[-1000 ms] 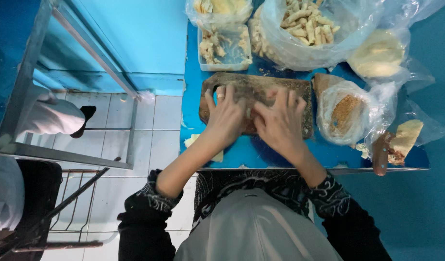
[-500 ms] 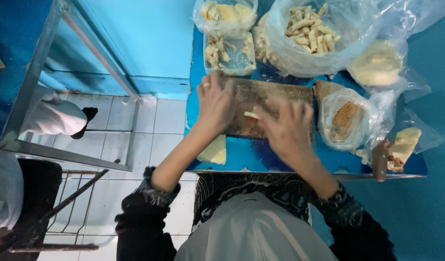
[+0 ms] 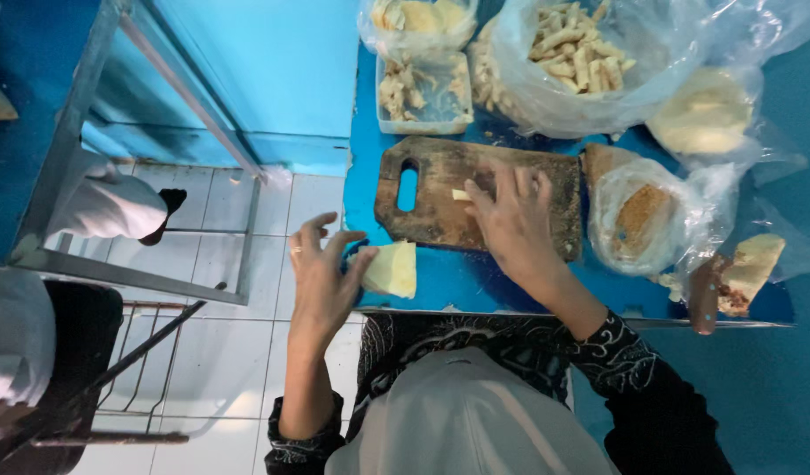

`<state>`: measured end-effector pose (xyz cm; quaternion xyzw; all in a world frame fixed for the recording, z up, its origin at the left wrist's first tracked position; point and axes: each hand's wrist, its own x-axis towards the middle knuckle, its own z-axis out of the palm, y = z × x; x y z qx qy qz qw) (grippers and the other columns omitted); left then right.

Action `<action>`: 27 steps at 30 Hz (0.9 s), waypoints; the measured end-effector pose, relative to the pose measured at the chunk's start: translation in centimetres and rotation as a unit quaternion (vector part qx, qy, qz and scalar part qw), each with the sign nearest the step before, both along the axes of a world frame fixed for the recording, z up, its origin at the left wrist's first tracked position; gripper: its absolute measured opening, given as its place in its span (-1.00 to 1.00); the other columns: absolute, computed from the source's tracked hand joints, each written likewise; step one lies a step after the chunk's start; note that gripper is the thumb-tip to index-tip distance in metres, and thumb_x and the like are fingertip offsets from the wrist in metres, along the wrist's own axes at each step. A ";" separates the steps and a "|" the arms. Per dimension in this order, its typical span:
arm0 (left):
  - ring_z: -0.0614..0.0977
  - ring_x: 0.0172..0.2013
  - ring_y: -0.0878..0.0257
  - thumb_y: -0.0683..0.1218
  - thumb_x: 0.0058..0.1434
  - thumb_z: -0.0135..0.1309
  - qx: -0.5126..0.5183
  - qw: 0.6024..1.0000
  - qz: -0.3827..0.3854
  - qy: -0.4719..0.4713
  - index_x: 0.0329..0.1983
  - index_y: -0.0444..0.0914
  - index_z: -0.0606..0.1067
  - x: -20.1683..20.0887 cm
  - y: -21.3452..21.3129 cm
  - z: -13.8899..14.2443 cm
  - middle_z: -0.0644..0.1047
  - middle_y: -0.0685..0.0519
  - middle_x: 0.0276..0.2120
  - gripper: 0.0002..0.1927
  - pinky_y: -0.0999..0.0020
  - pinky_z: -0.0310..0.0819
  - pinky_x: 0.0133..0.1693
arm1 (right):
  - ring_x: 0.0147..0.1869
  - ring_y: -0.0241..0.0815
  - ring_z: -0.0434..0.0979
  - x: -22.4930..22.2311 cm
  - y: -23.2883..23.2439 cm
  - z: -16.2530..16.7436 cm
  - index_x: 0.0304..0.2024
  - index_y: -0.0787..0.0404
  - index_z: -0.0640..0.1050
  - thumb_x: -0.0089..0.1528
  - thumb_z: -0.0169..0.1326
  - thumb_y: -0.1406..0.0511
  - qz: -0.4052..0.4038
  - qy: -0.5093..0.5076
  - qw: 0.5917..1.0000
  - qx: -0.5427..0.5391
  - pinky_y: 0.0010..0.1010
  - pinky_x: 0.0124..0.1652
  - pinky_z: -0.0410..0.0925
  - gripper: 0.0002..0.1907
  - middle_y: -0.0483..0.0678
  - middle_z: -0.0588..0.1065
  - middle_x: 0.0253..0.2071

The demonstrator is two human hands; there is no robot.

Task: The person folds thin square dough pieces on a wooden cutting board, pressing the folds closed by hand and setting finished folded pieces aside. At one point they cut a dough piece with a knife, and they reach into plastic bags of dough and filling around the board as they work.

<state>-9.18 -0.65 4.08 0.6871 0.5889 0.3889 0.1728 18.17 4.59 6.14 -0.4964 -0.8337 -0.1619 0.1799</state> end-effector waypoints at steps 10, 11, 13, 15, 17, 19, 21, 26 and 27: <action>0.46 0.09 -0.10 -0.08 0.04 0.31 0.011 0.995 -0.066 0.079 -0.13 -0.26 0.49 1.3 -0.7 0.7 0.49 -0.12 0.04 -0.64 -0.07 0.20 0.16 | -0.13 -0.20 0.66 4.7 1.6 6.7 -0.03 0.22 0.60 0.35 0.26 0.39 0.081 0.335 0.934 -0.091 -0.38 -0.13 0.54 -0.84 0.00 0.62 -0.18; 0.49 0.04 -0.10 -0.10 0.07 0.30 -0.020 0.995 -0.064 0.070 -0.12 -0.27 0.49 1.7 -0.8 0.9 0.52 -0.11 -0.02 -0.66 -0.03 0.26 0.10 | -0.13 -0.20 0.66 5.9 2.7 7.9 0.01 0.22 0.57 0.38 0.28 0.40 0.062 0.342 0.936 -0.063 -0.39 -0.10 0.55 -0.82 0.01 0.62 -0.15; 0.55 -0.06 -0.12 -0.15 0.12 0.27 -0.083 0.993 -0.059 0.055 -0.11 -0.27 0.48 2.5 -1.1 1.0 0.58 -0.09 -0.14 -0.70 0.06 0.39 -0.03 | -0.09 -0.16 0.66 7.6 4.4 9.7 0.10 0.26 0.53 0.41 0.34 0.39 0.018 0.331 0.944 -0.010 -0.36 -0.06 0.53 -0.72 0.03 0.61 -0.09; 0.59 -0.11 -0.14 -0.19 0.13 0.24 -0.066 0.995 -0.072 -0.022 -0.03 -0.29 0.48 3.1 -1.2 1.1 0.59 -0.12 -0.15 -0.67 0.11 0.44 -0.13 | 0.00 -0.05 0.62 8.7 5.0 10.8 0.16 0.29 0.51 0.33 0.39 0.33 -0.035 0.253 0.966 0.048 -0.24 -0.04 0.48 -0.57 0.12 0.57 0.00; 0.64 -0.15 -0.09 -0.22 0.14 0.23 -0.055 0.993 -0.072 -0.073 0.00 -0.30 0.49 3.4 -1.0 1.1 0.61 -0.11 -0.15 -0.65 0.18 0.49 -0.17 | 0.12 0.12 0.56 8.8 5.0 11.3 0.20 0.29 0.52 0.21 0.44 0.24 -0.090 0.131 0.981 0.112 -0.09 0.01 0.46 -0.42 0.25 0.47 0.15; 0.68 -0.15 0.02 -0.23 0.15 0.27 -0.052 0.992 -0.060 -0.097 0.00 -0.29 0.51 3.5 -0.8 1.1 0.64 -0.08 -0.14 -0.66 0.26 0.54 -0.15 | 0.32 0.26 0.41 7.4 3.1 10.4 0.35 0.28 0.47 0.28 0.42 0.14 -0.079 0.149 0.980 0.109 0.06 0.15 0.33 -0.31 0.34 0.30 0.37; 0.69 -0.15 0.16 -0.23 0.15 0.29 -0.078 0.978 -0.084 -0.176 -0.02 -0.30 0.53 3.4 -0.9 0.9 0.65 -0.05 -0.16 -0.67 0.35 0.57 -0.12 | 0.47 0.15 0.39 4.0 0.4 8.0 0.35 0.16 0.43 0.24 0.36 0.07 0.068 0.241 0.966 -0.069 0.01 0.39 0.28 -0.29 0.09 0.39 0.38; 0.63 -0.05 0.32 -0.28 0.18 0.28 -0.081 0.936 -0.169 -0.297 0.02 -0.33 0.53 4.5 -0.1 0.8 0.62 -0.03 -0.09 -0.66 0.42 0.53 -0.01 | 0.32 0.13 0.45 -1.5 -4.6 2.5 0.36 0.15 0.40 0.11 0.35 0.18 0.165 0.380 0.857 -0.307 -0.13 0.20 0.38 -0.21 0.12 0.44 0.24; 0.62 -0.04 0.30 -0.27 0.20 0.28 -0.077 0.934 -0.171 -0.305 0.03 -0.32 0.52 4.8 0.1 0.9 0.62 -0.05 -0.07 -0.67 0.41 0.54 0.00 | 0.22 0.11 0.54 -2.0 -4.5 1.7 0.33 0.11 0.44 0.13 0.32 0.20 0.123 0.452 0.807 -0.359 -0.17 0.14 0.45 -0.28 0.08 0.52 0.15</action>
